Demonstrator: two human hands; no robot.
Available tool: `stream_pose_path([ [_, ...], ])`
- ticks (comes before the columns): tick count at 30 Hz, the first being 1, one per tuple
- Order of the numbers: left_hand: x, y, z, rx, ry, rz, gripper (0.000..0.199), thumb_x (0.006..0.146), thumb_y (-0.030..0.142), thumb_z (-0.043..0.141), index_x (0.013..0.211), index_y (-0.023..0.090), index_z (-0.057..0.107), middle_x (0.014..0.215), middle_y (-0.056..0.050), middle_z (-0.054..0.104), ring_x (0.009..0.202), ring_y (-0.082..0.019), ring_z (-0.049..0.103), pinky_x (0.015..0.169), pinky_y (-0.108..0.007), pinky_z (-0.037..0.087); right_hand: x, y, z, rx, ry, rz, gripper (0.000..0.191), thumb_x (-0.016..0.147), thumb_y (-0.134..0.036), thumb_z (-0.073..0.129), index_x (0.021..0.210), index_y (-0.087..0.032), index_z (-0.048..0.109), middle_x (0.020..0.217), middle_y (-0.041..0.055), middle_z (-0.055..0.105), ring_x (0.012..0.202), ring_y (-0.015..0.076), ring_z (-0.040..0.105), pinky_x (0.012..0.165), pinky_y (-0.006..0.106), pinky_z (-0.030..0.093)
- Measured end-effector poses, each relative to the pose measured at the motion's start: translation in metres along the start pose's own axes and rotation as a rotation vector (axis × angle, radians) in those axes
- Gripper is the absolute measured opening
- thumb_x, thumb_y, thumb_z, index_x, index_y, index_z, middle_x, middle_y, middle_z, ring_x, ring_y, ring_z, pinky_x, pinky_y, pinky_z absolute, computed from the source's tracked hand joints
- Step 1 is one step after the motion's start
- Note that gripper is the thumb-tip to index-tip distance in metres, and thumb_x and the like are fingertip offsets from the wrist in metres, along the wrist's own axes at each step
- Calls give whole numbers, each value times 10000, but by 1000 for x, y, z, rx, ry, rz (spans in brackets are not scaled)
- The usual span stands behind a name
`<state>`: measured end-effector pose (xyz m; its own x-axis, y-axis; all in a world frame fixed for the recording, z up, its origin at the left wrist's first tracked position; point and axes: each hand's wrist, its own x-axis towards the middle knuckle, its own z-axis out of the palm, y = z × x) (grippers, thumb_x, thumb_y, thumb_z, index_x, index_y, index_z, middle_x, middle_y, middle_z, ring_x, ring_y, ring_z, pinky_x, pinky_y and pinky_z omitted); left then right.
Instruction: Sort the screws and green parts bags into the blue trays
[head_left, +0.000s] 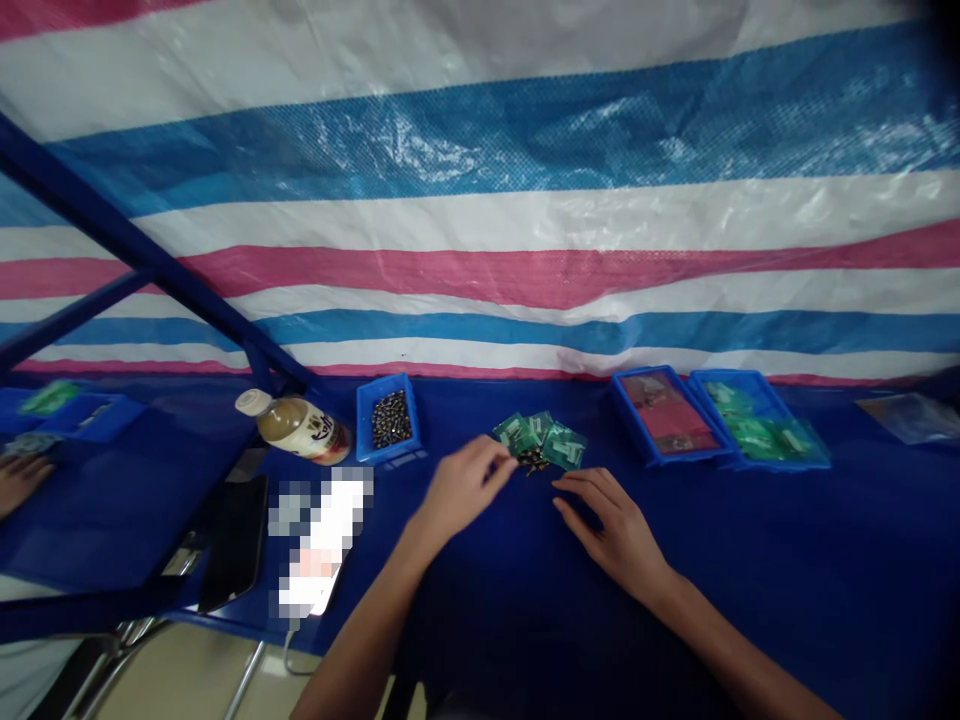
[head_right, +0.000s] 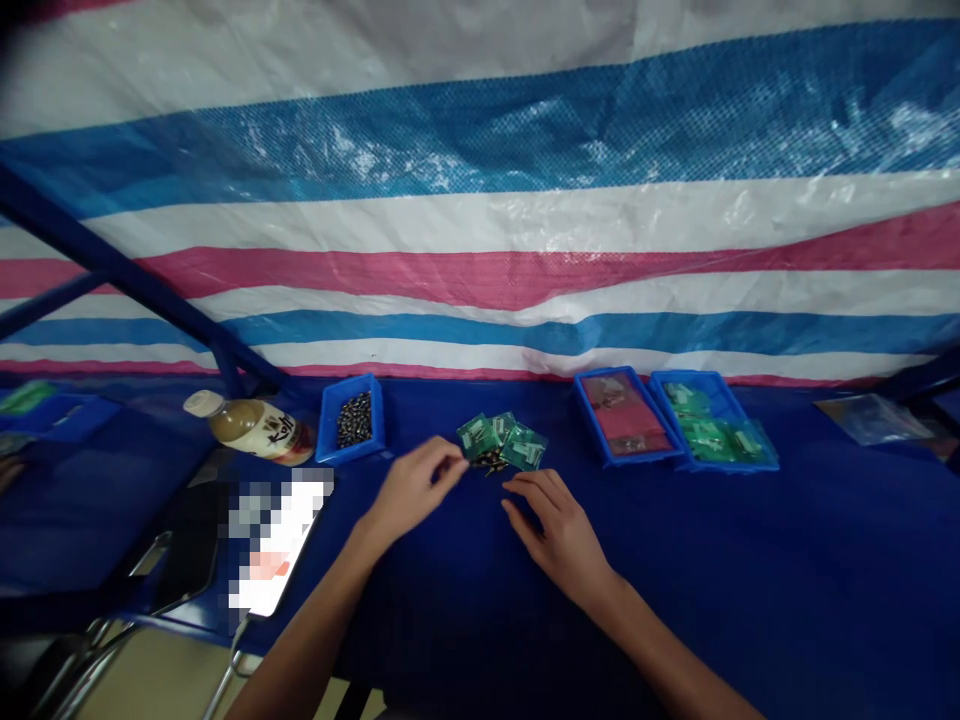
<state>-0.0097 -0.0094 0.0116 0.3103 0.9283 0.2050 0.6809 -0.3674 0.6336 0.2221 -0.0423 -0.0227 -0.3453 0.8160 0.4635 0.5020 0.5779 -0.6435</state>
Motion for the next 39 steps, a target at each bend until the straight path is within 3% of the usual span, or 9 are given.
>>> stream_pose_path([
  [4,-3,-50,-50,398,513,-168,208,949,378,534,959,193,628,911,-42,640,815,-182,599,790,-287,453,0,0,0,-39,-26,20,221,932,-192,567,1148,-225,601,1083,82,611,1029,219,572,871,389,518],
  [7,-7,-77,-74,587,639,-270,247,924,409,569,996,184,640,928,-57,642,809,-209,594,780,-314,453,-1,1,1,-77,-52,30,203,943,-212,553,1139,-218,607,1097,78,607,1033,211,568,879,376,519],
  [9,-8,-82,-75,614,645,-257,249,934,405,551,1012,186,640,926,-59,641,828,-218,594,793,-322,453,-1,3,2,-110,-70,39,200,952,-223,537,1138,-214,609,1103,78,607,1041,210,565,881,368,522],
  [12,-4,-69,-57,550,539,-122,231,979,358,480,1039,184,621,936,-70,634,884,-221,595,837,-333,453,-1,7,3,-175,-102,54,241,967,-228,501,1188,-209,598,1148,86,602,1088,224,546,920,380,515],
  [17,1,-31,-1,449,169,135,170,988,319,492,1041,233,629,987,-22,646,931,-167,615,846,-268,490,1,12,8,-299,-187,43,464,963,-220,491,1425,-225,447,1320,110,530,1194,278,476,1029,477,451],
  [21,-2,-16,28,436,10,188,196,959,328,548,1119,243,623,1040,-26,641,902,-175,622,735,-265,525,0,13,13,-379,-221,51,530,959,-240,493,1478,-252,384,1335,148,504,1176,334,471,950,561,472],
  [27,-3,-17,31,399,-57,160,151,965,291,532,1044,235,648,1030,-26,633,900,-177,622,701,-268,535,-1,16,11,-383,-230,63,490,967,-252,478,1454,-268,424,1294,151,501,1166,324,478,945,544,475],
  [34,-2,-13,29,294,-80,190,155,984,284,500,1024,207,628,1001,-26,661,925,-181,624,795,-300,542,0,11,7,-259,-196,79,414,973,-253,481,1387,-236,488,1271,141,496,1167,292,471,990,517,448],
  [39,-7,1,33,171,-111,301,164,992,308,489,989,197,609,951,-14,691,896,-161,630,845,-286,524,2,3,4,-106,-187,104,217,987,-246,464,1154,-216,600,1105,90,574,1044,221,527,926,409,490],
])
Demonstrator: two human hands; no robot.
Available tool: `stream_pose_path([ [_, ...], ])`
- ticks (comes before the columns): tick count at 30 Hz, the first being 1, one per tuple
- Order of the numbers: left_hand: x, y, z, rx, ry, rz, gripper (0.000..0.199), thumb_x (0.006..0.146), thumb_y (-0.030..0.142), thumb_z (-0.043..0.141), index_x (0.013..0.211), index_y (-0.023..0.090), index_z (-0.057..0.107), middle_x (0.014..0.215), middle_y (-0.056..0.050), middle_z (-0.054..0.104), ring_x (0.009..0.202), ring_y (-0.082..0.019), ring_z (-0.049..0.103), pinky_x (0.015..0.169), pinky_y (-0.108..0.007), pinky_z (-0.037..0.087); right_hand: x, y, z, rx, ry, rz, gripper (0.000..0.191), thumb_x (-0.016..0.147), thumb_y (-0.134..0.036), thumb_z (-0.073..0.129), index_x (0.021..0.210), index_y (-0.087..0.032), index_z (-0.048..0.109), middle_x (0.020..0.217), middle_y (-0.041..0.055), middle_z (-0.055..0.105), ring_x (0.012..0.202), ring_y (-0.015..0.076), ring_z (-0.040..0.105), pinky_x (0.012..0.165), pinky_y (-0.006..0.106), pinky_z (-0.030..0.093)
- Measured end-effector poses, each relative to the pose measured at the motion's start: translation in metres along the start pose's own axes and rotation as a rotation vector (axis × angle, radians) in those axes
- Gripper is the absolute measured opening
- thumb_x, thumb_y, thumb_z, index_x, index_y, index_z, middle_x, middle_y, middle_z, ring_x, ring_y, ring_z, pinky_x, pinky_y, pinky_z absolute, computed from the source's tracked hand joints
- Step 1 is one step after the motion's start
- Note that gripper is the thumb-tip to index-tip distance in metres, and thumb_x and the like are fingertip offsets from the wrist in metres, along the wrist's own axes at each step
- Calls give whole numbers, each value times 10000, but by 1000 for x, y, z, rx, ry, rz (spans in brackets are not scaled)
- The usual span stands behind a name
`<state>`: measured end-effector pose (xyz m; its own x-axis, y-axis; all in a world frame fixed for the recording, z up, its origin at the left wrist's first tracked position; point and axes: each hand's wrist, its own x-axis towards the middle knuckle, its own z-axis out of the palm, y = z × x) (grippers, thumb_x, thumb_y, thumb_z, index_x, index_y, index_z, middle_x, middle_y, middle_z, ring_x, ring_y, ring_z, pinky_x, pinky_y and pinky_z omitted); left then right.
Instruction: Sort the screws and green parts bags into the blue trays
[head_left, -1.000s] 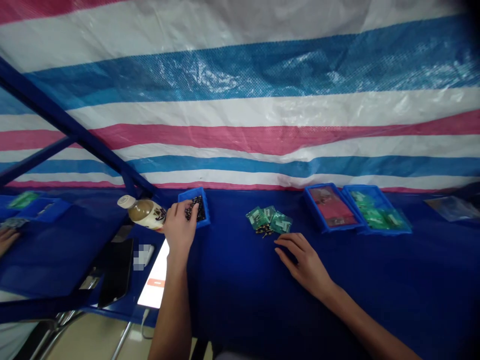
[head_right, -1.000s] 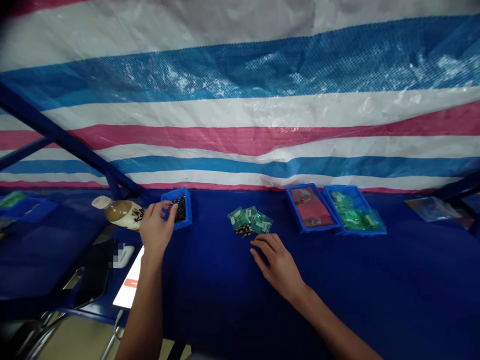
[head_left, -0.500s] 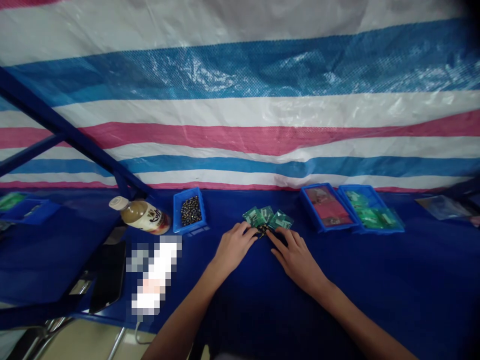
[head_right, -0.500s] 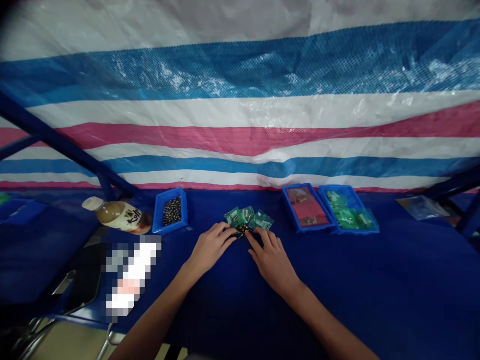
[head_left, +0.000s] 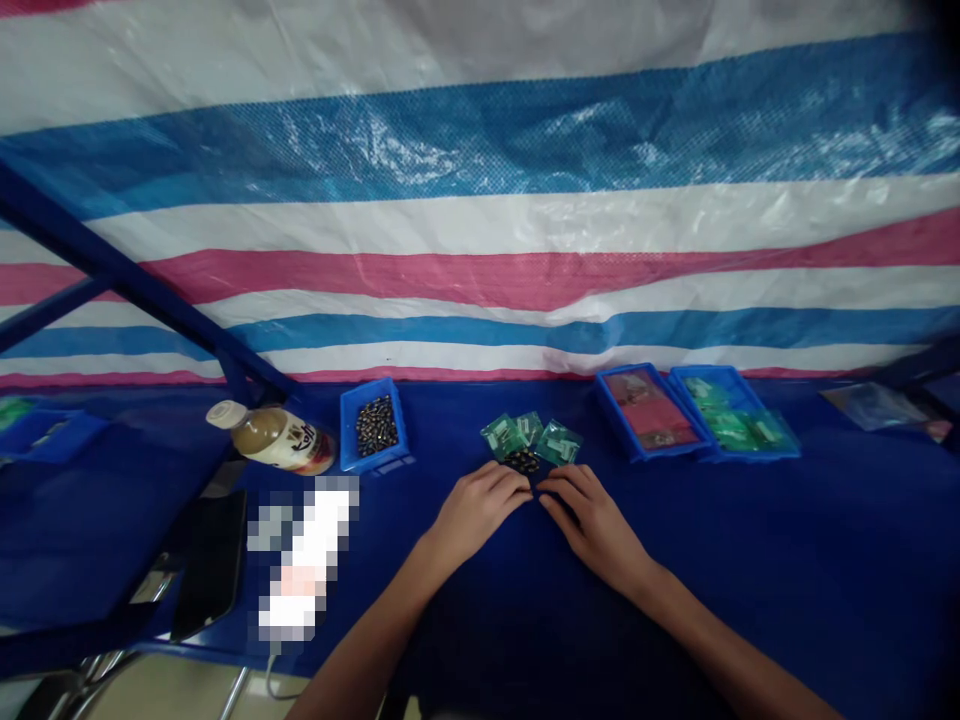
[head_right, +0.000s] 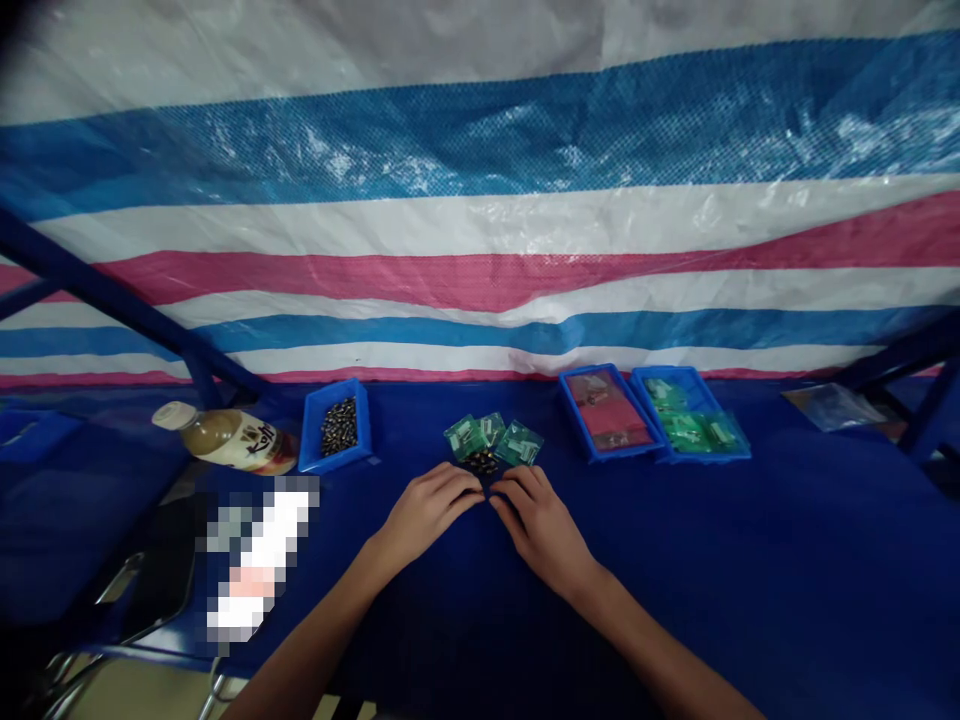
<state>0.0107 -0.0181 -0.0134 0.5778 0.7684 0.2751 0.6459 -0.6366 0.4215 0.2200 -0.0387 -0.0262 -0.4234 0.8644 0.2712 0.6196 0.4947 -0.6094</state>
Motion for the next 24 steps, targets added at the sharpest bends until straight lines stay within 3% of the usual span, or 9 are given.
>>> stream_pose_path([
  [4,-1,9,3,-92,20,69,169,989,317,497,983,184,601,901,-26,689,849,-168,621,793,-295,525,2,-4,-3,110,-45,2,172,991,-222,453,1024,-230,621,974,53,602,930,188,553,818,346,508],
  [10,0,9,2,-167,38,55,149,955,317,562,983,179,610,924,-32,687,892,-173,608,830,-304,513,4,-8,-8,222,-50,38,149,978,-225,474,904,-209,602,914,46,615,897,178,570,788,323,498],
  [18,4,10,-1,-364,-24,-94,166,931,357,591,970,209,657,920,-38,683,918,-182,611,855,-312,502,4,-7,-12,268,-15,63,207,983,-280,467,869,-210,625,866,45,640,814,169,595,682,292,509],
  [24,7,12,-5,-423,-106,-213,152,948,324,568,949,205,663,870,-20,661,846,-150,599,758,-247,474,3,-9,-12,199,25,-13,167,973,-234,474,926,-204,632,923,61,640,886,183,588,769,324,512],
])
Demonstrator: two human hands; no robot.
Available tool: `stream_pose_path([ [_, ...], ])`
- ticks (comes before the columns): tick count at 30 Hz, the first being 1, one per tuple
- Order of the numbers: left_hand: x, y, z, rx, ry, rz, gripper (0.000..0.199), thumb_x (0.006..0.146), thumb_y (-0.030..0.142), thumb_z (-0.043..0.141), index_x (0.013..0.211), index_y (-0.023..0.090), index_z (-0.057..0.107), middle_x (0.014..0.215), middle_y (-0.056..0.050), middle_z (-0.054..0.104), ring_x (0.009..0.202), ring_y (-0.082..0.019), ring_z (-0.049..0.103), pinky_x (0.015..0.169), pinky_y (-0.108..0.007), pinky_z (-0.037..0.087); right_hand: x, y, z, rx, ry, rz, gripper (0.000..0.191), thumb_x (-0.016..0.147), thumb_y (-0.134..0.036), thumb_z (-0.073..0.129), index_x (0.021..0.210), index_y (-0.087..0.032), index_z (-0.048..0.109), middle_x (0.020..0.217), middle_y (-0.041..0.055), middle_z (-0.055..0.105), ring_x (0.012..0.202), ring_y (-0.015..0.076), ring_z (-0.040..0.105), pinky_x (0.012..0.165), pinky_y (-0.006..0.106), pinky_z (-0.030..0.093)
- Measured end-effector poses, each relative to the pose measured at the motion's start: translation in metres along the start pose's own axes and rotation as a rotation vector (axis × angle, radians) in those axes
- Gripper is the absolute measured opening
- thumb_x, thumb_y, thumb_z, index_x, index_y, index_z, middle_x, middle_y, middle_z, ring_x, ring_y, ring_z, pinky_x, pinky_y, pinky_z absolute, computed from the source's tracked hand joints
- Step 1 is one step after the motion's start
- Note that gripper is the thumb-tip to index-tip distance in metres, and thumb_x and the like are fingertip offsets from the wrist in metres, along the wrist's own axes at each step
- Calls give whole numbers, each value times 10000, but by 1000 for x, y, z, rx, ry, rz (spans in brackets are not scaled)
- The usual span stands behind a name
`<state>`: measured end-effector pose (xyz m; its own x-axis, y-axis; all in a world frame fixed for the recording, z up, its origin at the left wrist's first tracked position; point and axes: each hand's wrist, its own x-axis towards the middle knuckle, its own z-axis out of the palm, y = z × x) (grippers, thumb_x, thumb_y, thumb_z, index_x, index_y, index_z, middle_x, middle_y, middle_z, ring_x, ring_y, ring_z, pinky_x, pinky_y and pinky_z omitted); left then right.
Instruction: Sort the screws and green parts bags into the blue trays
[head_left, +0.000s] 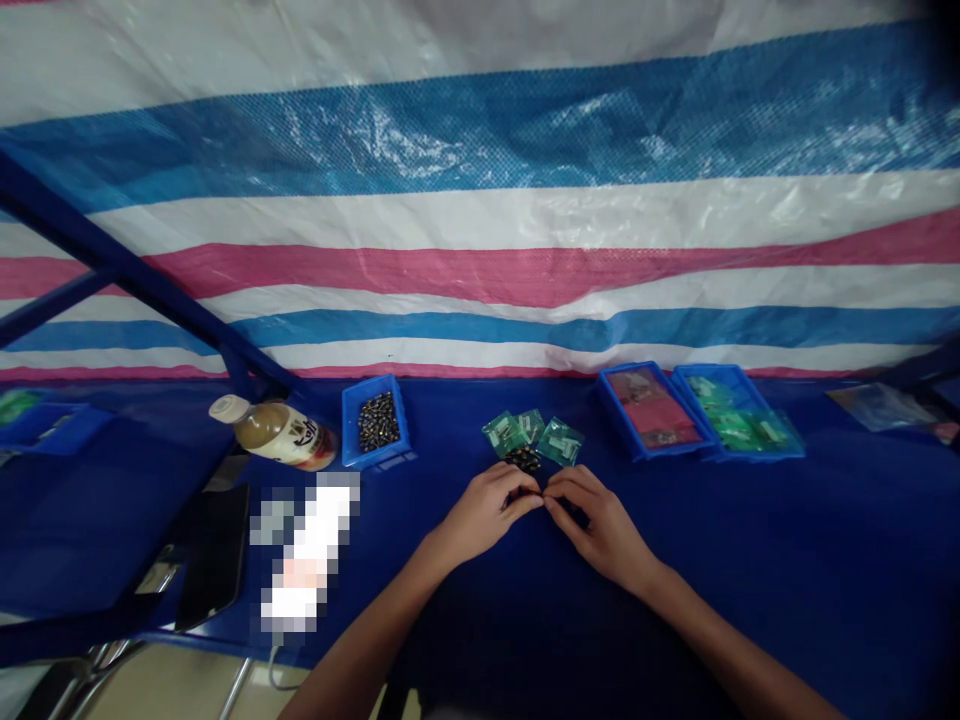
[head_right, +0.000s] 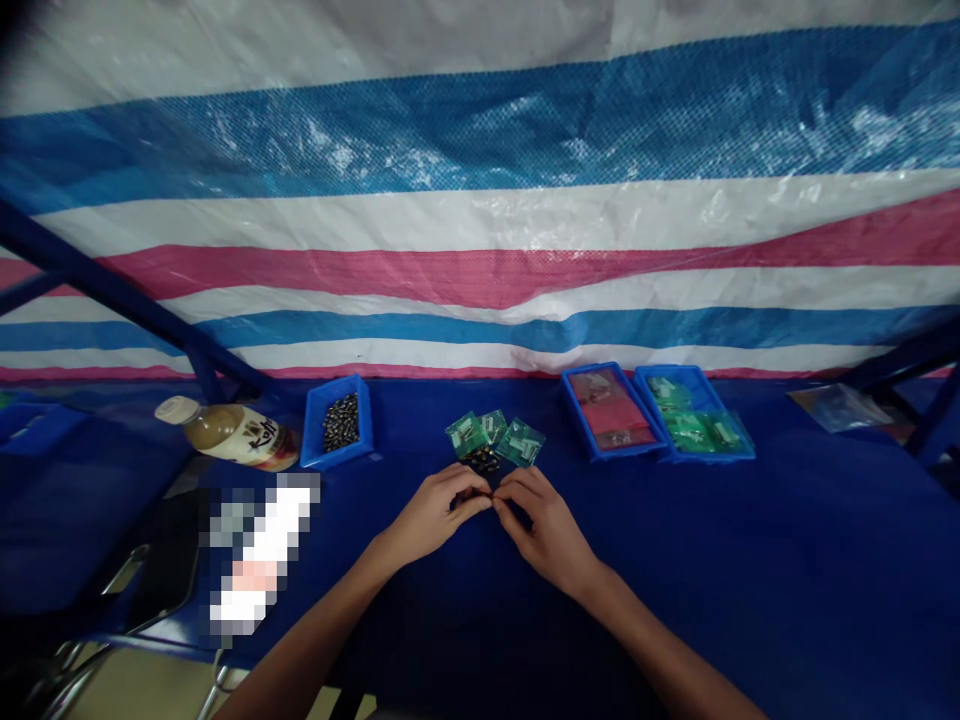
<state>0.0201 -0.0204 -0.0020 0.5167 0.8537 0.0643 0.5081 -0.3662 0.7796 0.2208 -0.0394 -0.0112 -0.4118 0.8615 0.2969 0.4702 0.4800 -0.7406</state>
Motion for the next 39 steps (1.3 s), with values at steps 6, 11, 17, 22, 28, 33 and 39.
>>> stream_pose_path([
  [6,0,5,-8,-132,-141,-142,149,952,287,528,938,183,634,823,-1,667,739,-130,606,667,-221,447,-4,6,5,-103,15,-137,153,958,-192,496,983,-205,647,959,64,645,912,189,578,809,356,522],
  [11,-2,5,-11,-172,-211,-160,226,976,298,457,893,166,621,745,7,653,691,-114,618,646,-201,456,-6,7,6,-200,-12,-225,192,956,-168,493,1022,-207,669,1004,62,669,954,198,583,879,391,527],
  [17,-2,0,-24,-50,-74,-176,369,978,397,440,724,175,589,632,33,598,594,-106,562,574,-199,404,-5,10,8,-331,-22,-215,263,963,-184,479,1146,-234,662,1079,63,670,1038,212,602,953,421,524],
  [22,-15,-27,-76,368,593,-257,367,953,447,476,702,189,551,715,-23,589,732,-182,549,727,-284,400,-1,13,9,-446,-11,-128,397,970,-221,470,1363,-225,523,1262,105,596,1167,256,553,1007,472,496],
  [28,-39,-65,-119,880,901,-521,360,896,505,544,705,202,576,668,-43,585,713,-242,555,661,-313,367,-3,16,16,-520,-63,-91,470,965,-241,487,1433,-238,440,1280,125,568,1180,293,533,958,513,506],
  [33,-30,-58,-104,833,900,-411,335,943,454,490,761,194,595,713,-57,600,756,-243,559,691,-322,390,-5,24,20,-541,-58,-98,393,974,-224,462,1363,-238,507,1224,112,595,1138,268,562,922,477,521],
  [39,-8,-34,-51,700,613,-88,271,982,340,463,813,193,617,762,-47,616,792,-203,562,764,-318,451,-5,29,18,-529,-38,-94,314,976,-173,426,1249,-208,575,1194,116,583,1085,258,567,928,459,513],
])
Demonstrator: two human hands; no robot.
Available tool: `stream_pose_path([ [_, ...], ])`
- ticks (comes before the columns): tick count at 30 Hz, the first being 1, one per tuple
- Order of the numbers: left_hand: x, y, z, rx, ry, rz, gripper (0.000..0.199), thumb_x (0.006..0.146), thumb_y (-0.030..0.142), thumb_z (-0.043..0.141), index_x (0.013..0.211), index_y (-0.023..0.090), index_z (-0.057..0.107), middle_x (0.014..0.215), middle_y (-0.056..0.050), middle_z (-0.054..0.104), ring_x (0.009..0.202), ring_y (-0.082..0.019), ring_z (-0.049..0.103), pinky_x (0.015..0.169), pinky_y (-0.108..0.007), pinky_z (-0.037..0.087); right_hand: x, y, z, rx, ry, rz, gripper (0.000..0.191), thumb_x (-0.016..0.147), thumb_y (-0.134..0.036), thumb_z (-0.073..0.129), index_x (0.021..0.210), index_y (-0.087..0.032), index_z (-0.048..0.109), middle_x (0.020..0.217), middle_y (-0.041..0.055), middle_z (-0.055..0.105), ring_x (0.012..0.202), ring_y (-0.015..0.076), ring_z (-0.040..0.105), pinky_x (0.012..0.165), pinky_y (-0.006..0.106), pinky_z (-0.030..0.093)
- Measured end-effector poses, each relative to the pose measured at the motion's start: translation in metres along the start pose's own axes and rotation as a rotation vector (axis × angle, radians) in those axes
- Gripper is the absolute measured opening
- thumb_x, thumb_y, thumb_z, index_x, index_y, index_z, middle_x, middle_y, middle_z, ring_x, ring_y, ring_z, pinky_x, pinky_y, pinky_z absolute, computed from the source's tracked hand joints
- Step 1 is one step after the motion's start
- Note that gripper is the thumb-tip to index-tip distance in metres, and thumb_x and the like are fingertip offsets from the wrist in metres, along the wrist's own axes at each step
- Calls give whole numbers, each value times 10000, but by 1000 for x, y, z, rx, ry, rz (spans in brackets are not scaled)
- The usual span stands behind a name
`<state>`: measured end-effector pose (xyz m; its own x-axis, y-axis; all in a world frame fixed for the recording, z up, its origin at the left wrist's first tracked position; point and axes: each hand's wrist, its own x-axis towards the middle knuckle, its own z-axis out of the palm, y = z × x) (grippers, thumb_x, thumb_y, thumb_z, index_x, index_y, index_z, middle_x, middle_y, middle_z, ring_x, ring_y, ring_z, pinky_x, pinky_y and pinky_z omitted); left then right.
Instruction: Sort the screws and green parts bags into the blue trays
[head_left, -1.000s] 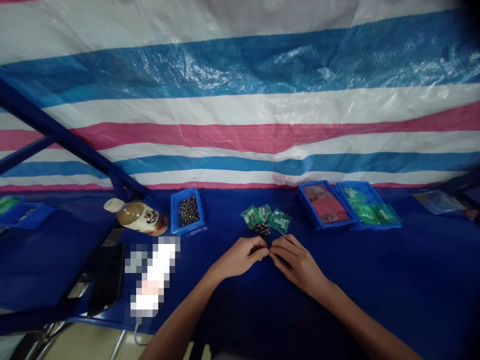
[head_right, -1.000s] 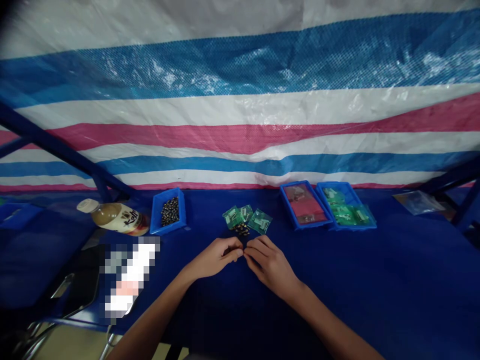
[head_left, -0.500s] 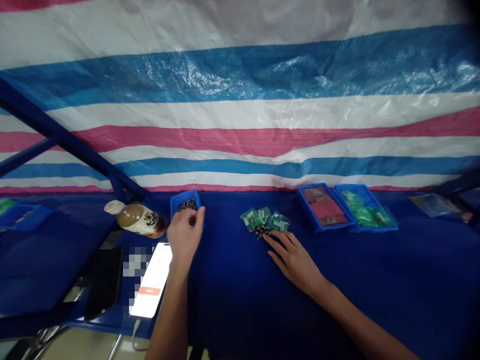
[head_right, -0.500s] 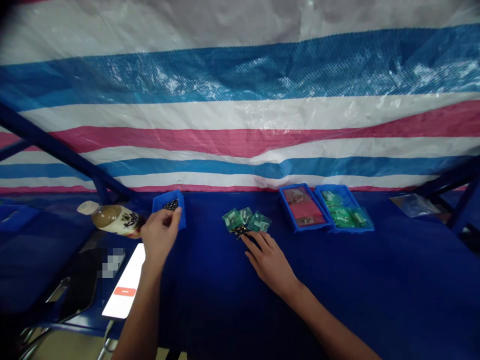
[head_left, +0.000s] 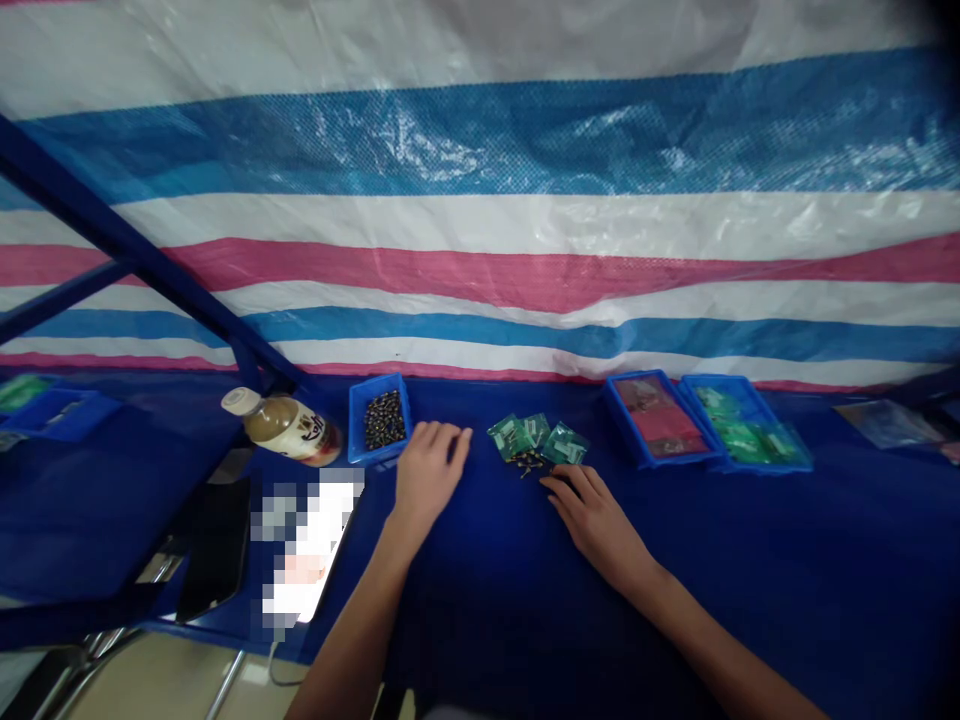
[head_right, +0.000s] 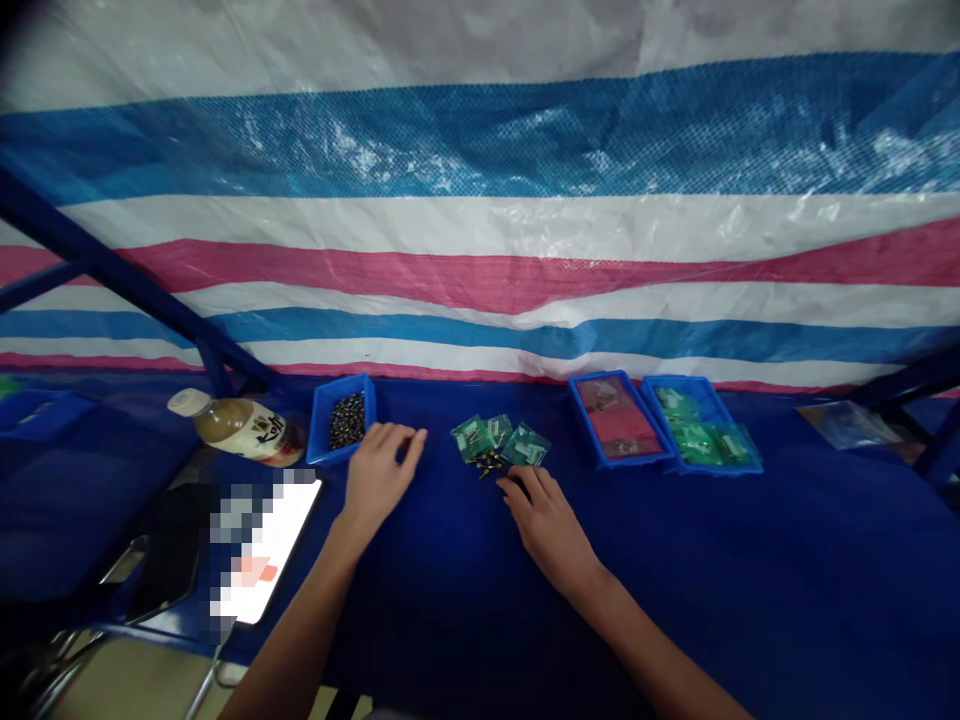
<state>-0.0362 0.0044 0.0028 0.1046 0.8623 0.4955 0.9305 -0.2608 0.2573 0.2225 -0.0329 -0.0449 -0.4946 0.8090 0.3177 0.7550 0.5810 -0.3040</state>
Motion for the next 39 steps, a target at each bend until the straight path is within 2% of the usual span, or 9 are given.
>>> stream_pose_path([
  [4,-13,29,16,-102,-129,168,266,989,312,460,822,197,632,763,-41,628,776,-181,575,781,-316,483,-1,1,-4,32,-16,-11,319,954,-82,404,1180,-200,595,1180,112,571,1080,251,548,942,439,504],
  [7,-19,40,21,-148,-192,232,271,992,310,458,813,198,629,760,-39,633,772,-180,581,776,-321,495,-2,2,-7,64,-21,-15,289,951,-75,411,1126,-200,604,1119,103,578,1027,237,557,921,417,513],
  [14,-21,43,23,-189,-253,271,268,994,313,463,808,199,619,772,-36,642,772,-180,581,730,-312,498,2,1,-11,148,4,1,219,971,-127,418,1036,-197,614,1013,89,605,963,230,573,876,412,517],
  [20,-21,43,25,-212,-270,282,276,991,312,471,798,184,621,765,-39,639,768,-177,569,726,-309,494,2,0,-13,288,12,72,158,957,-152,470,908,-209,609,913,62,626,916,221,580,841,392,504],
  [23,-23,44,26,-226,-281,294,260,981,335,497,809,183,620,772,-30,642,779,-176,572,718,-304,496,1,0,-12,409,28,152,122,939,-159,500,979,-212,602,940,60,627,918,219,585,831,388,507],
  [27,-25,46,25,-282,-330,350,214,933,394,582,883,191,628,860,-22,661,842,-184,584,734,-299,509,3,-3,-15,615,28,277,274,931,-202,527,1201,-235,555,979,44,629,870,180,622,791,339,540],
  [31,-29,52,24,-309,-342,387,218,930,392,589,1008,192,623,955,-33,660,878,-189,589,766,-315,519,6,-7,-18,832,-21,347,288,937,-284,539,1222,-250,555,1002,31,661,913,159,666,821,297,562],
  [34,-31,57,23,-333,-317,400,199,953,355,559,1022,177,619,962,-39,660,871,-186,593,782,-323,521,7,-10,-17,956,-50,383,343,920,-342,572,1244,-235,536,1001,38,683,945,167,681,855,306,565],
  [39,-32,59,24,-389,-257,416,175,979,275,517,1065,173,631,976,-44,667,872,-175,603,783,-306,530,6,-10,-18,1041,-78,438,411,899,-403,602,1263,-227,524,1006,44,704,962,180,689,881,327,558],
])
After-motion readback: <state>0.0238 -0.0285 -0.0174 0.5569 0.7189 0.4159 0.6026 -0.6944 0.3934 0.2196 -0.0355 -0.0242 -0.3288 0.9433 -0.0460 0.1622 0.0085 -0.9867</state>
